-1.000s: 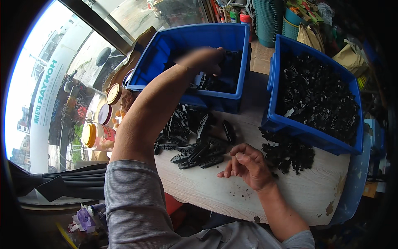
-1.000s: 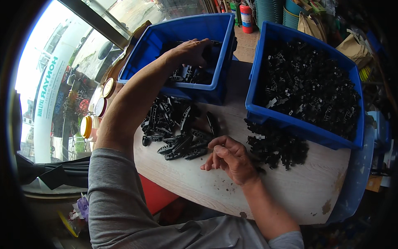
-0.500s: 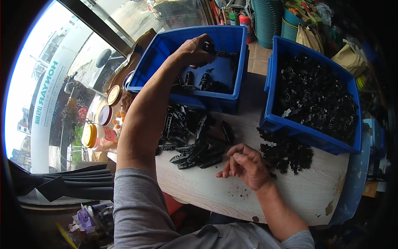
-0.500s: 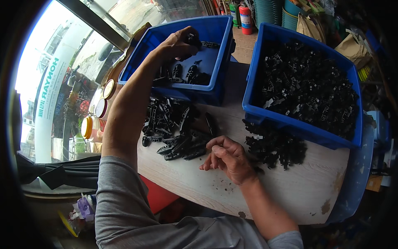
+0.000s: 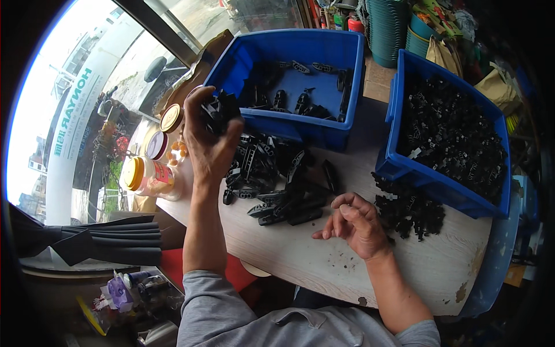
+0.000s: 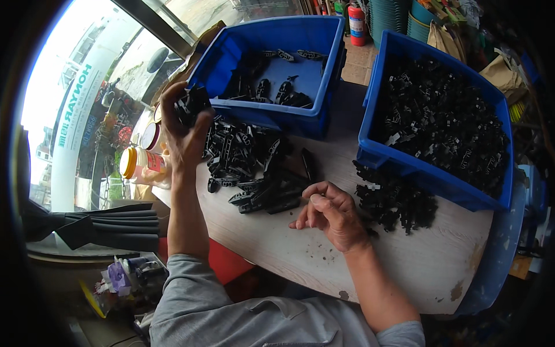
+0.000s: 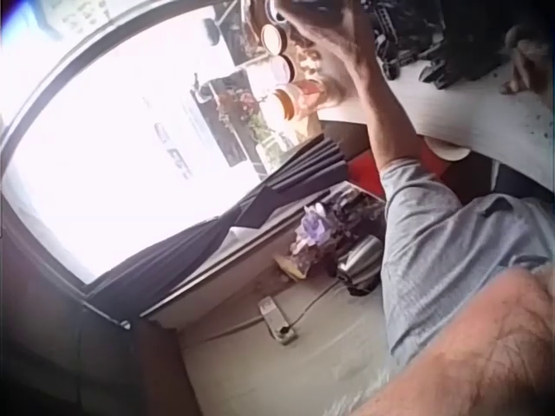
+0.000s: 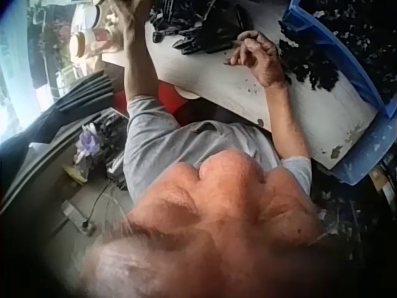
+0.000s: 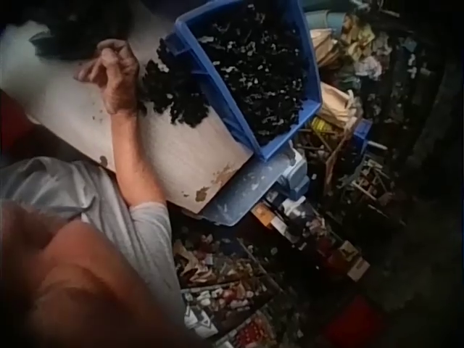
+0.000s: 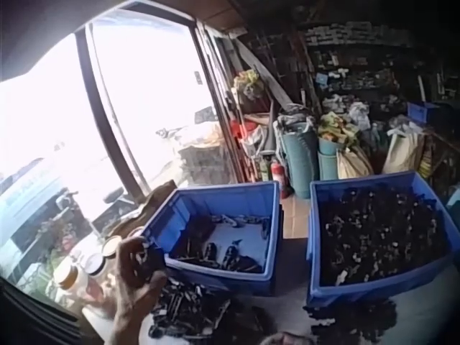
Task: Assembling small black plastic parts by manually inserting tiny pins or components into them at a workstation.
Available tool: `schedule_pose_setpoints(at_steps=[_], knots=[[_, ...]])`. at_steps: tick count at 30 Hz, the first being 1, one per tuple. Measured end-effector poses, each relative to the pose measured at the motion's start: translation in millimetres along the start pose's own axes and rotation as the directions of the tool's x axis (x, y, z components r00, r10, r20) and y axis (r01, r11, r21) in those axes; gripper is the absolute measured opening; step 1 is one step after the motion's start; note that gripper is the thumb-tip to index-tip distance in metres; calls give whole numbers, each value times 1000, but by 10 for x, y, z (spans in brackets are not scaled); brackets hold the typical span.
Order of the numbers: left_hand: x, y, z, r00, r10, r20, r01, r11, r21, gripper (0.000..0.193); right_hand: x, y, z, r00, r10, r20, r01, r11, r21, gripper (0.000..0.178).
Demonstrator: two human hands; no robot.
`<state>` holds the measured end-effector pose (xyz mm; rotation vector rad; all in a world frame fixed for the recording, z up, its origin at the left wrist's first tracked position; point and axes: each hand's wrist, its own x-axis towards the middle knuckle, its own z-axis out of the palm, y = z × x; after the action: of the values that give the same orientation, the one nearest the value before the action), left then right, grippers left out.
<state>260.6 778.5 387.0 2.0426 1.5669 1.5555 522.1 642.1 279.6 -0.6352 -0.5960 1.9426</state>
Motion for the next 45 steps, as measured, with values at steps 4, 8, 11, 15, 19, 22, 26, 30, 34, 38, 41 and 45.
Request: schedule_pose_setpoints(at_steps=[4,8,11,15,19,22,26,30,34,38,41,45], knots=[[-671,-333,-43,998,64,-26,-63,998,30,56,32,204,38,1000,-4,-14,4,1000,-24,21],[-996,-479,8,991,127,29,-129,926,354,54,50,376,89,1000,-18,-18,17,999,-39,21],[-1124,-587,-13,984,179,10,-167,897,410,55,69,519,99,998,-56,-2,56,997,-60,21],[-1302,-755,-160,985,174,-9,-159,917,367,55,25,723,142,998,-65,-8,64,994,-93,21],[-1417,-841,-367,963,261,-68,-238,940,244,49,-83,911,268,998,-59,18,61,994,-95,24],[-1547,-809,-610,956,256,-145,-244,965,96,42,-222,1055,434,996,-83,26,86,985,-152,24],[-1747,-675,-1024,950,123,-288,-161,980,-115,26,-505,1249,760,995,-99,20,101,971,-218,21],[-1919,-497,-1493,947,-98,-306,-42,907,-420,19,-882,1399,1094,994,-106,38,113,951,-287,22],[-2080,-226,-1839,930,-89,-358,-68,912,-405,19,-1234,1535,1353,990,-138,20,137,936,-326,21],[-2381,200,-1818,959,-125,-256,19,924,-381,32,-1464,1594,1285,965,-259,-36,225,893,-389,17],[-2834,696,-1757,980,-170,-103,109,891,-440,43,-1629,1601,1134,934,-346,-94,256,827,-500,17],[-3520,1036,-1586,993,-26,112,74,891,-449,37,-2032,1620,994,920,-356,-167,235,839,-490,18]])
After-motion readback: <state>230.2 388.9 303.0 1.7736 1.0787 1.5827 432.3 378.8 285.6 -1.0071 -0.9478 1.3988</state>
